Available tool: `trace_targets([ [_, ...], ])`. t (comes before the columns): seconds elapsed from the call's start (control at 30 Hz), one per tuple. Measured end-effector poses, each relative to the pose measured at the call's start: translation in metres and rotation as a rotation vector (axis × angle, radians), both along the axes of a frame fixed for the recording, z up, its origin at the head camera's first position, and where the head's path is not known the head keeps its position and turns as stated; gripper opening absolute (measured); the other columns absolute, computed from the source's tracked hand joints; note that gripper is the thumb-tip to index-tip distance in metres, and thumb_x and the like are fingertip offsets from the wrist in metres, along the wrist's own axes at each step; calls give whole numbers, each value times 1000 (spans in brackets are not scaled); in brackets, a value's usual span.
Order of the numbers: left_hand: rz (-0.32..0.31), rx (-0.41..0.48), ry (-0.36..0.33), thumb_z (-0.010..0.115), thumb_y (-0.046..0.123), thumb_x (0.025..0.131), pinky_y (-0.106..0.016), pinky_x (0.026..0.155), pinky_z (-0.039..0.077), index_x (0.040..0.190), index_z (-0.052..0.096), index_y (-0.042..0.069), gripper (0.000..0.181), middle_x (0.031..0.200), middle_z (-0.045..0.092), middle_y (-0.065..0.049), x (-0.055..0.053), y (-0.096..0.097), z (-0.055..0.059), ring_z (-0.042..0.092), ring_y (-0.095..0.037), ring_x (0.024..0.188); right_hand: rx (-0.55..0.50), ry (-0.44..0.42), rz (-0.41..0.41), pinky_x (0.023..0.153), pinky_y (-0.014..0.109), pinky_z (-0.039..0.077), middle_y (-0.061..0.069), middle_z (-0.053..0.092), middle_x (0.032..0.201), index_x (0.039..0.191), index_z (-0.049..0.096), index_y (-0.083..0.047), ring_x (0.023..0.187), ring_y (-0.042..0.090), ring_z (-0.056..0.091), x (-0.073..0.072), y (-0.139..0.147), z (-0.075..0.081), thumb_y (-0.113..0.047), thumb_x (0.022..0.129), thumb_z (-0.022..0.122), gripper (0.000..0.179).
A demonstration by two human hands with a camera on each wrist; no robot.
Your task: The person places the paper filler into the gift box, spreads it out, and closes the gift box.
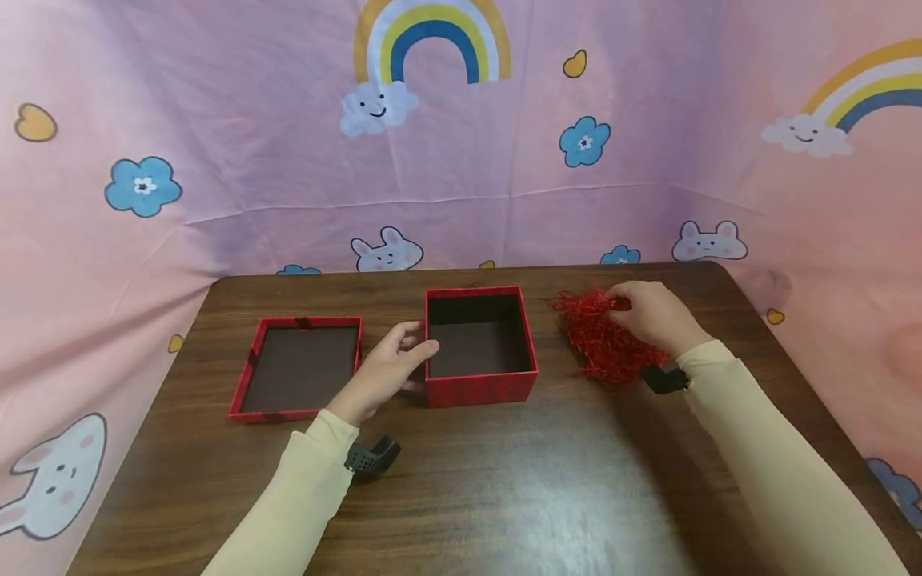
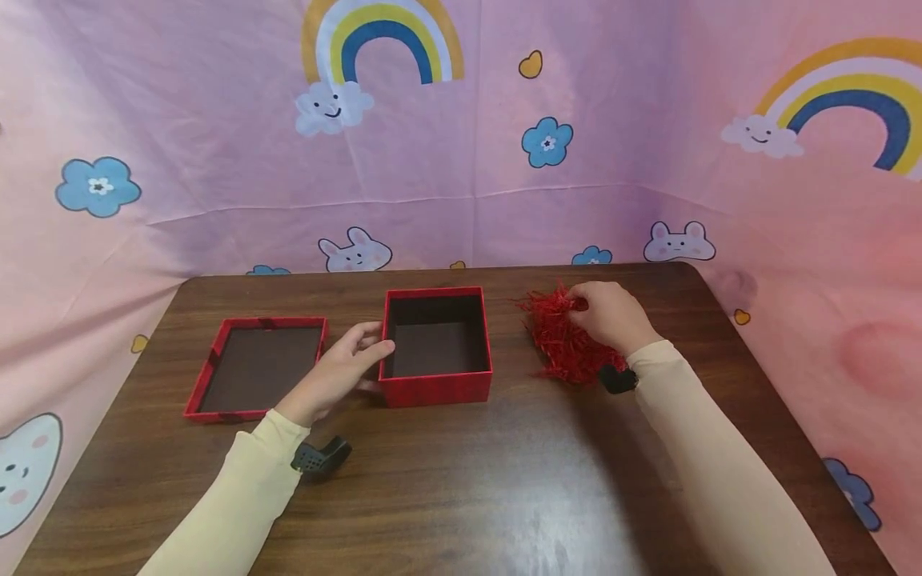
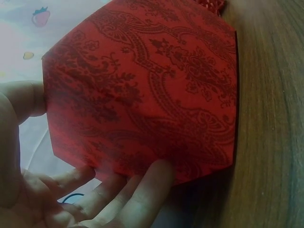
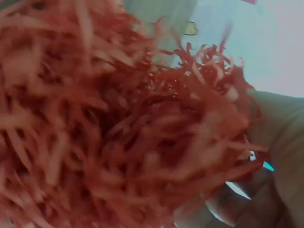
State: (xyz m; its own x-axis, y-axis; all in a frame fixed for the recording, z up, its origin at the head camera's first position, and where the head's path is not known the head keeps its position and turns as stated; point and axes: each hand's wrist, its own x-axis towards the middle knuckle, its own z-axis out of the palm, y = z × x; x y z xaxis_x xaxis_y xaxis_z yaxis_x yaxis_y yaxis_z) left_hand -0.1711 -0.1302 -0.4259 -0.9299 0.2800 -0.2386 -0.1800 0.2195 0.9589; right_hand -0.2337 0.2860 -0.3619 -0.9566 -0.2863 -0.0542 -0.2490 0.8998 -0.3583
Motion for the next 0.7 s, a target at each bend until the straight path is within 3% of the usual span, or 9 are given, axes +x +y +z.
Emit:
trace_targets([
  [0.2,5,-30,7,65,45,102,-49,92,60,159,32,13,74,154,41,-20,2,2,3,55,-40,130,-18,74,-8,90,59,56,24,70,121,127,68,1,104,38,68,1,1,21,-12,99,69,31],
  [0.7,12,-42,6,65,46,101,-49,96,58,159,32,14,74,154,41,-19,1,2,1,55,-40,130,-82,87,-46,90,60,53,27,68,121,130,66,2,108,41,65,0,4,61,-13,100,68,34],
])
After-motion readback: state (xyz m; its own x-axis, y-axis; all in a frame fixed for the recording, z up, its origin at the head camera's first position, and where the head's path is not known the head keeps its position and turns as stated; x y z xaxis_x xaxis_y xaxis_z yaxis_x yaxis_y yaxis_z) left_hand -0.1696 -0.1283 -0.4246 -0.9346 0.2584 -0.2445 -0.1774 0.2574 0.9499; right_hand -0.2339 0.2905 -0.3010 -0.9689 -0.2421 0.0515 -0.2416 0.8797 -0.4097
